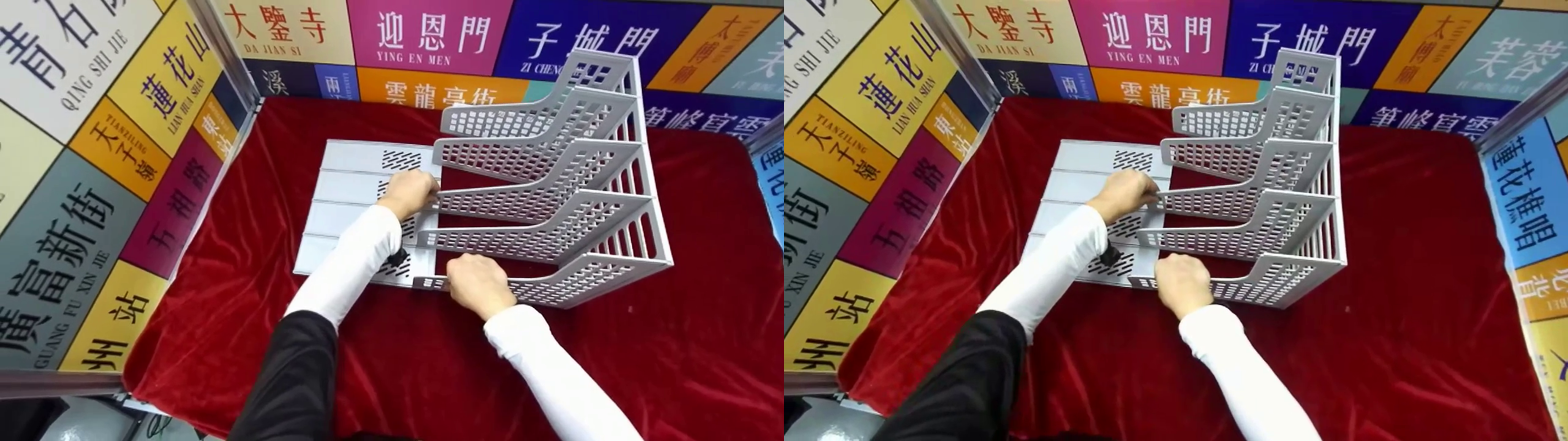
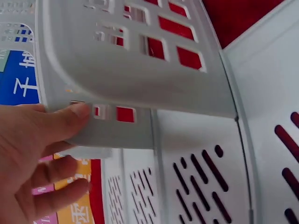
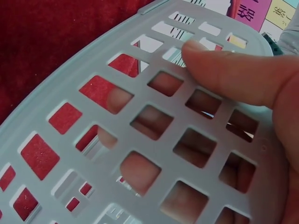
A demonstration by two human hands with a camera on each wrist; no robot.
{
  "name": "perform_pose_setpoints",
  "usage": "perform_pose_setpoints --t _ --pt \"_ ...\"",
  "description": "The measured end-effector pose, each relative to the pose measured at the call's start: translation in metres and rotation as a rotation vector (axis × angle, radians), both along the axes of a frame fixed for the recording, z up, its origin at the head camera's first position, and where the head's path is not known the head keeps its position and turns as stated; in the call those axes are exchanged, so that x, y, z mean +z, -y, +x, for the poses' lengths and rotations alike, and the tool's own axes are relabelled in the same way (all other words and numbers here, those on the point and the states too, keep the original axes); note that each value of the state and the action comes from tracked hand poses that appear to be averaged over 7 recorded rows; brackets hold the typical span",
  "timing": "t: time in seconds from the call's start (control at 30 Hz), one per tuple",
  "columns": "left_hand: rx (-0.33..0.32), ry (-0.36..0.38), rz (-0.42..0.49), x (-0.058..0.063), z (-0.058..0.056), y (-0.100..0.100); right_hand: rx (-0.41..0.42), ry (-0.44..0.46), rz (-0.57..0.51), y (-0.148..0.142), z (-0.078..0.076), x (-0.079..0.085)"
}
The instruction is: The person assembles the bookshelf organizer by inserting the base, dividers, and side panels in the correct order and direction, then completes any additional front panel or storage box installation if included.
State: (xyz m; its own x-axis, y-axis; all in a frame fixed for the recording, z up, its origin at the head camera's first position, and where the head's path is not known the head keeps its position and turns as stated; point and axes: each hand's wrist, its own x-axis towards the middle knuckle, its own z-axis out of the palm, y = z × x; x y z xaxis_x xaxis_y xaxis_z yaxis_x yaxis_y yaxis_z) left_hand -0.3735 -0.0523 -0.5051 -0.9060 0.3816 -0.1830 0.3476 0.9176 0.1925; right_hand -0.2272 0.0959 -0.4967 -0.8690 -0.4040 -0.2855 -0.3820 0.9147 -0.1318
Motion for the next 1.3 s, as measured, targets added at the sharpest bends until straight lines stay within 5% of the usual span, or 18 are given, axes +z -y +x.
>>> perform_pose_setpoints --t 0.13,0.27,0.4,0.5,0.63,0.83,1.1,1.3 --pt "-0.01 0.137 0.035 0.007 -0.006 0.0 0.006 0.005 -0.001 0.0 -0.001 -0.002" --pt "0.073 0.228 0.145 0.017 -0.023 0.002 0.01 0.006 -0.006 0.001 -0.002 -0.001" --pt "0.158 0.113 0.166 0.022 -0.053 0.001 0.005 0.0 -0.012 0.004 -0.003 0.003" --pt "0.181 0.02 0.074 0.02 -0.074 -0.001 0.015 -0.013 -0.021 0.007 -0.005 0.004" --pt "0.162 0.019 -0.019 0.007 -0.09 -0.007 0.029 -0.033 -0.019 0.006 -0.004 0.002" --pt "0.17 -0.031 -0.019 -0.009 -0.094 -0.017 0.022 -0.036 -0.019 0.0 0.0 -0.003" --pt "0.088 -0.051 -0.035 0.002 -0.083 -0.01 0.004 -0.016 -0.015 0.002 -0.002 -0.004" --pt "0.095 -0.027 -0.058 0.001 -0.077 -0.003 0.013 -0.012 -0.02 0.0 -0.001 -0.003"
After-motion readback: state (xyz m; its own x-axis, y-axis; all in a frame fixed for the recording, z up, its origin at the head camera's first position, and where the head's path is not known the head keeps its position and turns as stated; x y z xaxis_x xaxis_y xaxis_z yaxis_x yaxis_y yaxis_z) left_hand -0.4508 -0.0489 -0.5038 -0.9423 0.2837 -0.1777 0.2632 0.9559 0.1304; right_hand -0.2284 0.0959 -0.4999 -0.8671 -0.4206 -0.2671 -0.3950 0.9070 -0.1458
